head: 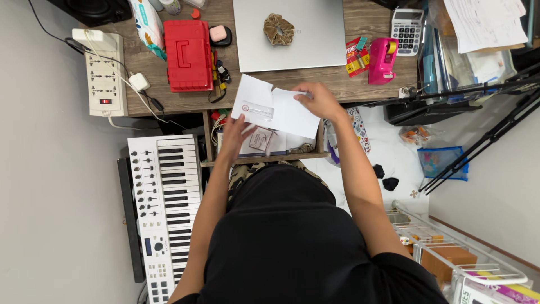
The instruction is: The person organizes a cluttered desk by moving a keyboard, a pen holder, and a hair scrunchie. They then open a drawer and sort through various papers, envelopes, and cards, placing some items on the desk surface.
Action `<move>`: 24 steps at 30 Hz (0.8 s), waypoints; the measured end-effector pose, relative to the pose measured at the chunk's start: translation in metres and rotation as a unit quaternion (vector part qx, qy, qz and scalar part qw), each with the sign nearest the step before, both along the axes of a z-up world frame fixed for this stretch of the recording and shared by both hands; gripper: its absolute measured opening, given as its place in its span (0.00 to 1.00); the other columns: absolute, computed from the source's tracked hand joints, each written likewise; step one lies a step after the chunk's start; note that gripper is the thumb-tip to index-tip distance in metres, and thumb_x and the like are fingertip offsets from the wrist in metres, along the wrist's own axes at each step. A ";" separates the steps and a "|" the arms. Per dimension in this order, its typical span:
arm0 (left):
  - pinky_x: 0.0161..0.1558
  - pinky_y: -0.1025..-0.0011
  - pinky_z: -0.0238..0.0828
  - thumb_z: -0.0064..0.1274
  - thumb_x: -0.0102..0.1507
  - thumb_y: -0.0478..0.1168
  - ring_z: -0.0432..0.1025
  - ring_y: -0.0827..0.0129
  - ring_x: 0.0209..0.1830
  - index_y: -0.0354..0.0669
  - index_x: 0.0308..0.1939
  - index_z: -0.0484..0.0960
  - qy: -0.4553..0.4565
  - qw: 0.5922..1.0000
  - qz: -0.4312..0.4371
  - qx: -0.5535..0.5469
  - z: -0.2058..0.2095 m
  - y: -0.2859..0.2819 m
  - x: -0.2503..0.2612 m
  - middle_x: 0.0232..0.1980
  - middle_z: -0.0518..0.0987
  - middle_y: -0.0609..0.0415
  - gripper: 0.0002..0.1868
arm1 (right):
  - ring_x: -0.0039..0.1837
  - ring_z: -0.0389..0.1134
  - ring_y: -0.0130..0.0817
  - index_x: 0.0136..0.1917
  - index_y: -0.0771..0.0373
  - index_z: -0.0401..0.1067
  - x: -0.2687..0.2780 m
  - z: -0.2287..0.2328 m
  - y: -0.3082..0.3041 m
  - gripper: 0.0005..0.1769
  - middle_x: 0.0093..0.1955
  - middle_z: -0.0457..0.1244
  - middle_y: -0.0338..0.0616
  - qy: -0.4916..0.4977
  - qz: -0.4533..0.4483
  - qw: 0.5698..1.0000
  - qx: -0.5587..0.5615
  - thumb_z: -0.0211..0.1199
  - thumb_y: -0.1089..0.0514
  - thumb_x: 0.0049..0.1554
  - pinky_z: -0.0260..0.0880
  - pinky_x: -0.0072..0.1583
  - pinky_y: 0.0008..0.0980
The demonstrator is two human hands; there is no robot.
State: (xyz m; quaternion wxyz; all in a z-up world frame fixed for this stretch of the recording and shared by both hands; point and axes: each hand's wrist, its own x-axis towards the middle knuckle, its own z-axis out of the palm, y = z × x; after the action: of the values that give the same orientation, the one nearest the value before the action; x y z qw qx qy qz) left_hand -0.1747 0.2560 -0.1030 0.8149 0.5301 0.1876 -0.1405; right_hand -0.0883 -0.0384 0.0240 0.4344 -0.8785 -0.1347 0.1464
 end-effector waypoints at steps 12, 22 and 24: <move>0.56 0.61 0.81 0.58 0.67 0.35 0.79 0.63 0.50 0.45 0.51 0.82 -0.092 0.994 -0.003 0.060 0.097 -0.018 0.015 0.51 0.84 0.52 0.09 | 0.56 0.68 0.37 0.54 0.60 0.79 0.009 0.053 -0.001 0.14 0.55 0.72 0.45 -0.046 -0.017 0.999 0.009 0.62 0.65 0.55 0.65 0.59 0.39; 0.83 0.44 0.34 0.59 0.49 0.24 0.43 0.53 0.86 0.65 0.42 0.90 -0.453 0.755 -0.240 0.410 0.153 -0.055 -0.019 0.80 0.62 0.63 0.27 | 0.84 0.53 0.48 0.36 0.59 0.78 0.022 -0.011 0.007 0.13 0.84 0.49 0.45 -0.016 -0.031 0.915 0.402 0.69 0.77 0.51 0.59 0.81 0.48; 0.82 0.43 0.33 0.57 0.49 0.22 0.42 0.52 0.86 0.66 0.41 0.90 -0.441 0.769 -0.220 0.406 0.151 -0.054 -0.019 0.81 0.61 0.60 0.29 | 0.84 0.54 0.48 0.36 0.59 0.78 0.023 -0.013 0.008 0.13 0.84 0.50 0.45 -0.020 -0.036 0.916 0.399 0.70 0.76 0.51 0.60 0.80 0.48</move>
State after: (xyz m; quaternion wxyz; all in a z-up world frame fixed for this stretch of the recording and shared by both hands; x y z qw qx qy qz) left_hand -0.1934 0.2019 0.0481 0.4635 0.8421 -0.2747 0.0228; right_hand -0.0653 -0.0305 0.0111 0.7511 -0.6391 -0.1587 0.0473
